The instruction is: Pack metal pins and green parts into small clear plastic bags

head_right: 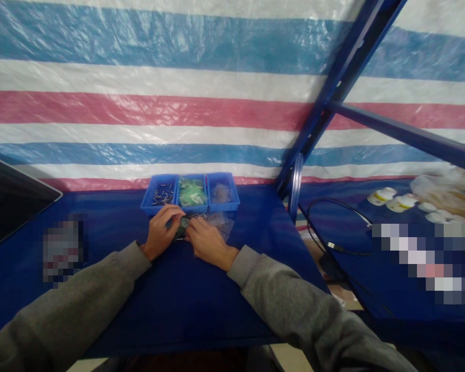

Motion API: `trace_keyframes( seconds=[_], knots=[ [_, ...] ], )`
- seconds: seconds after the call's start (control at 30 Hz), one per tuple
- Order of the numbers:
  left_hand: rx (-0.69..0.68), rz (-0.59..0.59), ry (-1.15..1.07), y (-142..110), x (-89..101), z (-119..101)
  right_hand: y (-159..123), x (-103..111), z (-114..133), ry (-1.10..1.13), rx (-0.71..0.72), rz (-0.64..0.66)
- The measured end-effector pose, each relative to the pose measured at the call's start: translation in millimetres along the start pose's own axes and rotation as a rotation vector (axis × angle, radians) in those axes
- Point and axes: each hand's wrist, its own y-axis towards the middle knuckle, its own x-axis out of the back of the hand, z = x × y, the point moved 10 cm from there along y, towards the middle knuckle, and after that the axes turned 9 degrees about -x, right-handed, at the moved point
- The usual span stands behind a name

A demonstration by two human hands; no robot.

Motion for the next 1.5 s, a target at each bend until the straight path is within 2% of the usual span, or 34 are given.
trace_keyframes(
  seconds=[0.17,0.3,0.47,0.6,0.8,1.17,1.5],
  knots=[
    [0.03,-0.036,-0.008,0,3.9,2,1,8,-7,0.116,-0.043,-0.059],
    [0.043,-0.033,-0.029,0,2.9,3,2,12,-25,0.207,-0.173,-0.104],
    [0.075,0.046,-0.013,-1,-6.1,8,1,13,-40,0.308,-0.267,-0.152],
    [0.061,0.113,0.001,-1,-12.6,8,0,16,-45,0.392,-0.278,-0.206],
    [0.075,0.143,0.019,-3,-15.3,10,-2,25,-48,0.474,-0.288,-0.28],
    [0.03,0.124,0.034,0,-12.9,4,-5,41,-52,0.538,-0.347,-0.376],
    [0.002,0.105,0.058,0,-12.4,6,-7,40,-54,0.56,-0.383,-0.359]
  ],
)
